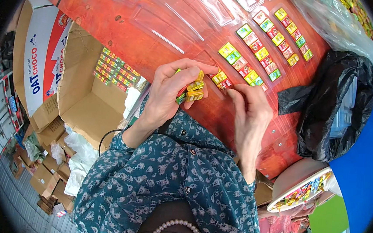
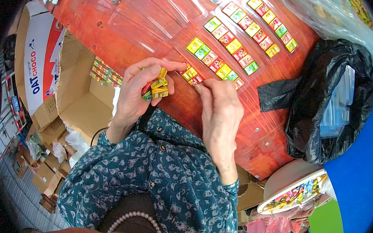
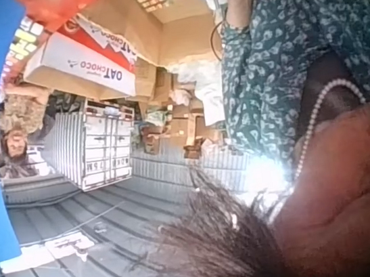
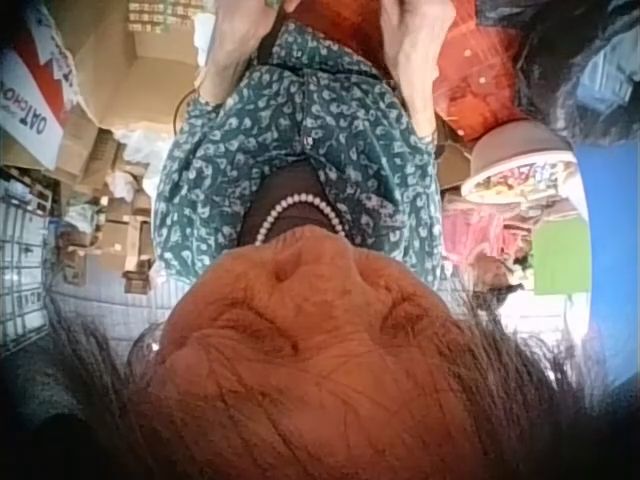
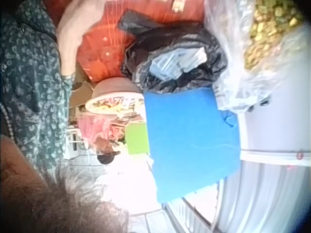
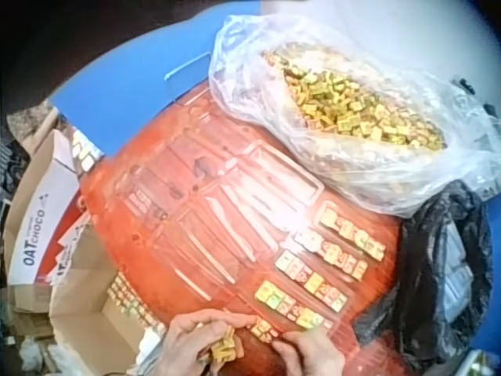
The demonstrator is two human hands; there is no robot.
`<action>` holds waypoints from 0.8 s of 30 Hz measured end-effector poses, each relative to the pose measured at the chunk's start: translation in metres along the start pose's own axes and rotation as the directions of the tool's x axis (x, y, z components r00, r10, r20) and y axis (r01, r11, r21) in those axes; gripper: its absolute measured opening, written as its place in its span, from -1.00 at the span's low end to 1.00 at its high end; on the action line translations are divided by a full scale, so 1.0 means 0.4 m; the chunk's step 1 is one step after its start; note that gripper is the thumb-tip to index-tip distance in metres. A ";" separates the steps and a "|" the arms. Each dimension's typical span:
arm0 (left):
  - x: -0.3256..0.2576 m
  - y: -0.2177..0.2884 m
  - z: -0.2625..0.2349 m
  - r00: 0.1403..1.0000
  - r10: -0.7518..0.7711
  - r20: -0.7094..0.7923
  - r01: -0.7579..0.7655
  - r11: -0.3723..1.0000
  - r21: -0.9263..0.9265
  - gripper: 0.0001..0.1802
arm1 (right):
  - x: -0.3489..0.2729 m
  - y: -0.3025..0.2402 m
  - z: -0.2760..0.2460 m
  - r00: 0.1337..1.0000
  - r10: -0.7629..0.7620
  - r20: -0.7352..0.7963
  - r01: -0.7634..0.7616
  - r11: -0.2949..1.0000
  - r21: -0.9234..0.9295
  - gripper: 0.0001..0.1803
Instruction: Sort small wrapped candies from a large plastic bag into organized rows on a red work surface.
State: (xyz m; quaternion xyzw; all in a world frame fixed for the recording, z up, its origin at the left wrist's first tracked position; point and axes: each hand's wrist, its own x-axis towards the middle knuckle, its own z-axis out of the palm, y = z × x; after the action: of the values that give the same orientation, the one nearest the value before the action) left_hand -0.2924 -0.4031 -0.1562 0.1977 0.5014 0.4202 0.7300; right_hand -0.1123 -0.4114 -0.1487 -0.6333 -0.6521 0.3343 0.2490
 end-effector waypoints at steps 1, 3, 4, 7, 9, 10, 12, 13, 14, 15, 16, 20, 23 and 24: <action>-0.002 0.004 0.000 1.000 -0.026 0.010 0.026 1.000 -0.014 -0.63 | -0.004 0.011 -0.013 0.997 0.066 0.048 -0.071 0.992 0.100 -0.81; 0.000 0.009 0.003 0.998 -0.054 0.027 0.055 0.998 -0.029 -0.61 | -0.015 0.016 -0.024 0.925 0.344 0.161 -0.370 0.722 0.584 -0.76; 0.001 0.010 0.003 0.990 -0.135 0.045 0.140 0.977 -0.159 -0.59 | -0.018 0.022 -0.033 0.916 0.340 0.213 -0.386 0.604 0.697 -0.71; 0.012 -0.005 -0.022 0.950 -0.266 0.165 0.311 0.865 -0.394 -0.58 | -0.015 0.011 -0.053 0.866 0.399 0.303 -0.469 0.435 0.769 -0.72; 0.016 -0.023 -0.044 0.916 -0.305 0.260 0.397 0.775 -0.491 -0.57 | -0.019 0.016 -0.059 0.867 0.373 0.330 -0.474 0.419 0.774 -0.73; 0.016 -0.029 -0.049 0.912 -0.296 0.283 0.404 0.762 -0.506 -0.58 | -0.021 0.016 -0.058 0.872 0.378 0.312 -0.464 0.433 0.773 -0.73; 0.014 -0.030 -0.054 0.908 -0.285 0.306 0.411 0.749 -0.520 -0.59 | -0.026 0.017 -0.049 0.876 0.383 0.293 -0.453 0.448 0.771 -0.72; 0.011 -0.026 -0.054 0.916 -0.280 0.288 0.394 0.769 -0.503 -0.59 | -0.030 0.019 -0.042 0.906 0.362 0.221 -0.399 0.553 0.731 -0.73; 0.007 -0.022 -0.054 0.923 -0.275 0.269 0.376 0.789 -0.486 -0.59 | -0.031 0.019 -0.037 0.931 0.331 0.152 -0.342 0.650 0.679 -0.75; 0.003 -0.015 -0.053 0.924 -0.273 0.267 0.374 0.789 -0.487 -0.59 | -0.030 0.014 -0.035 0.932 0.329 0.153 -0.341 0.650 0.679 -0.75; -0.001 -0.005 -0.048 0.924 -0.306 0.230 0.381 0.798 -0.467 -0.58 | -0.030 0.006 -0.035 0.928 0.338 0.155 -0.350 0.648 0.677 -0.77; -0.008 0.011 -0.038 0.918 -0.359 0.168 0.396 0.799 -0.452 -0.53 | -0.027 -0.023 -0.023 0.916 0.329 0.228 -0.377 0.517 0.769 -0.83; -0.012 0.017 -0.035 0.912 -0.345 0.223 0.409 0.807 -0.426 -0.53 | -0.008 -0.039 -0.005 0.959 0.195 0.205 -0.282 0.645 0.710 -0.85; -0.014 0.015 -0.036 0.913 -0.344 0.221 0.408 0.807 -0.427 -0.53 | 0.000 -0.055 0.000 0.954 0.200 0.222 -0.298 0.656 0.693 -0.86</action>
State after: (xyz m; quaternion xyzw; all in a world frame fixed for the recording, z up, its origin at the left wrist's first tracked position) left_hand -0.3088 -0.4060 -0.1549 -0.0585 0.3656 0.3605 0.8561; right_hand -0.1267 -0.4110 -0.1321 -0.5458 -0.3899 0.6327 0.3870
